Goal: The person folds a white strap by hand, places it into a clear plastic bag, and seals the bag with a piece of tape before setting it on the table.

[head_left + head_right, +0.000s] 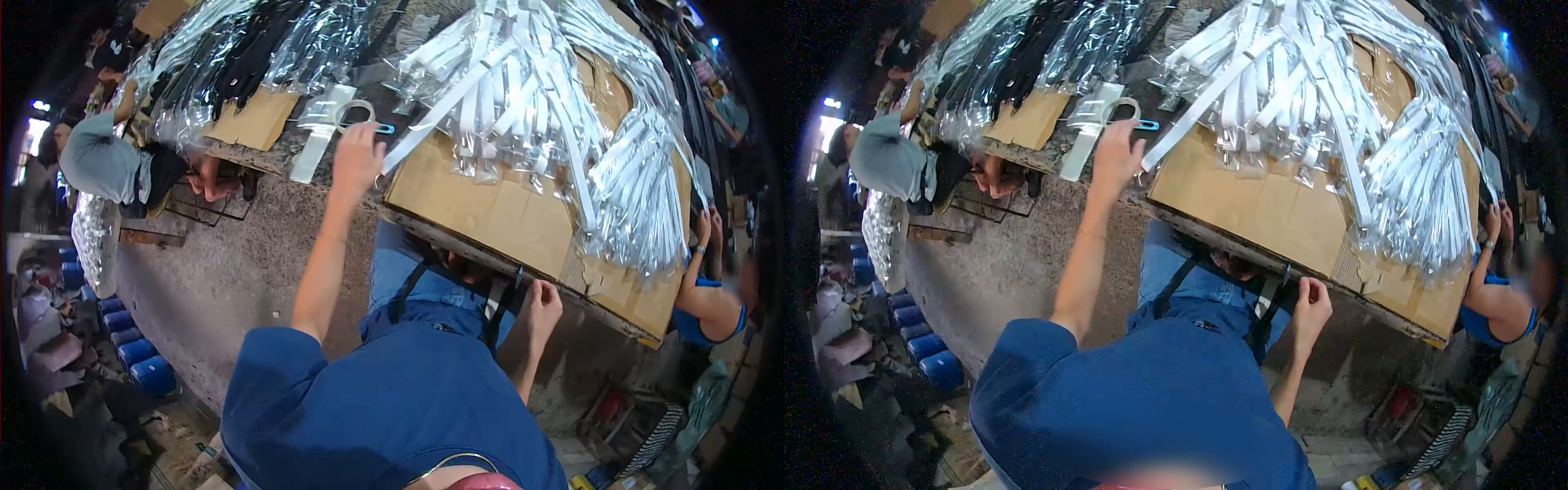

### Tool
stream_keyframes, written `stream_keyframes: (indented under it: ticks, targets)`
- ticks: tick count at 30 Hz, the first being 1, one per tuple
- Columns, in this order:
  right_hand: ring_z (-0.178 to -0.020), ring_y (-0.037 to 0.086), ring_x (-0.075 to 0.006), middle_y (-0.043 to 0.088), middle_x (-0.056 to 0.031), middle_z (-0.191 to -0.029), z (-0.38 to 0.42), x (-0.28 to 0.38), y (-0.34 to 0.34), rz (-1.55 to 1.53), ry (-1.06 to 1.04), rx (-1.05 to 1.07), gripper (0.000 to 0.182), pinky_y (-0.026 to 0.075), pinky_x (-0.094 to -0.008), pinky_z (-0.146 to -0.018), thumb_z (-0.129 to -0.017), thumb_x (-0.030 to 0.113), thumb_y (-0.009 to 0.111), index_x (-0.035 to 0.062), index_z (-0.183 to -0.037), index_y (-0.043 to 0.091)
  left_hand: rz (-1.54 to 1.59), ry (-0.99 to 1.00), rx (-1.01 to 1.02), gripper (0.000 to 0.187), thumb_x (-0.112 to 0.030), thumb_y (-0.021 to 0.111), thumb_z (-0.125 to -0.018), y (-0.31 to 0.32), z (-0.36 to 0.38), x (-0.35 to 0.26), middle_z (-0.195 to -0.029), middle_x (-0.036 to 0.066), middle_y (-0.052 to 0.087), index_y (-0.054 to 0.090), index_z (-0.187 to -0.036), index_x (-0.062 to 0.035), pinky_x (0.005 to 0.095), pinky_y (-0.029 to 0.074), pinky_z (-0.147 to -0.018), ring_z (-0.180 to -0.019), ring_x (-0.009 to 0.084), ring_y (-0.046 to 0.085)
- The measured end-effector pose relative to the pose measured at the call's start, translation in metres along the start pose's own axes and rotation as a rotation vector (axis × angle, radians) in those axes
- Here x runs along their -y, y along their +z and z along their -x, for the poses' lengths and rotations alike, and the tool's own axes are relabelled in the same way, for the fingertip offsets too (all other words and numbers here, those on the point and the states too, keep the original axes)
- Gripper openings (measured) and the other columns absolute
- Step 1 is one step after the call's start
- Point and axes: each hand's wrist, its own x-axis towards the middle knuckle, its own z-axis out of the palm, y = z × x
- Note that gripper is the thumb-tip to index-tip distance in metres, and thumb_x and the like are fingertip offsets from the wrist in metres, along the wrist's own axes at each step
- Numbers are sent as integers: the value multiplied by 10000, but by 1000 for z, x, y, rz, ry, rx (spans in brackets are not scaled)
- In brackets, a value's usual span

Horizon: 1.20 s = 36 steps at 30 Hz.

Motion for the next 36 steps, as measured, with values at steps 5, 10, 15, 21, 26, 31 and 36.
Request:
stream_keyframes:
  ticks: [5,10,15,21,26,31,36]
  targets:
    - [-746,638,-139,676,-101,-806,-15,74,19,-50,-219,116,189,509,-275,-687,-898,149,642,-32,-951,655,-154,12,183,286,-99,678,-760,26,-11,77,-1073,130,613,624,-1031,-26,409,424,-924,-1046,314,558]
    - [-757,675,-206,682,-151,-832,-9,141,65,-45,-436,423,157,529,-309,-689,-873,101,647,-33,-956,648,-75,27,29,176,-91,642,-790,16,-12,78,-961,119,628,651,-961,-48,416,407,-926,-1003,286,574]
    - [-763,673,-201,684,-133,-850,-13,192,108,-82,-607,608,208,527,-315,-705,-876,159,651,-23,-977,647,214,-20,-141,191,-6,656,-763,-27,-3,40,-945,156,635,631,-950,23,396,475,-813,-909,343,598]
    - [-830,657,-188,678,-108,-960,-38,270,159,-227,-846,513,260,517,-303,-737,-862,139,666,0,-1078,627,447,6,-151,245,61,683,-704,-68,22,-18,-933,153,628,618,-936,19,386,486,-802,-909,343,602]
    - [-838,643,-173,674,-92,-974,-40,286,168,-335,-916,587,224,513,-281,-729,-847,72,674,13,-1061,643,503,30,-67,268,97,671,-675,-80,47,-41,-945,150,621,607,-923,20,390,485,-838,-928,344,598]
    - [-736,654,-190,662,-101,-862,-36,266,165,-284,-943,538,121,517,-278,-628,-852,98,665,-10,-906,668,537,25,-29,251,80,678,-686,-77,65,-47,-922,147,615,603,-919,25,392,482,-820,-920,338,595]
    - [-629,582,-119,628,-66,-711,-46,249,156,-238,-598,681,169,465,-245,-557,-910,125,606,-41,-897,634,599,-174,36,251,5,707,-724,-84,69,-63,-923,136,614,592,-947,14,366,489,-818,-909,310,616]
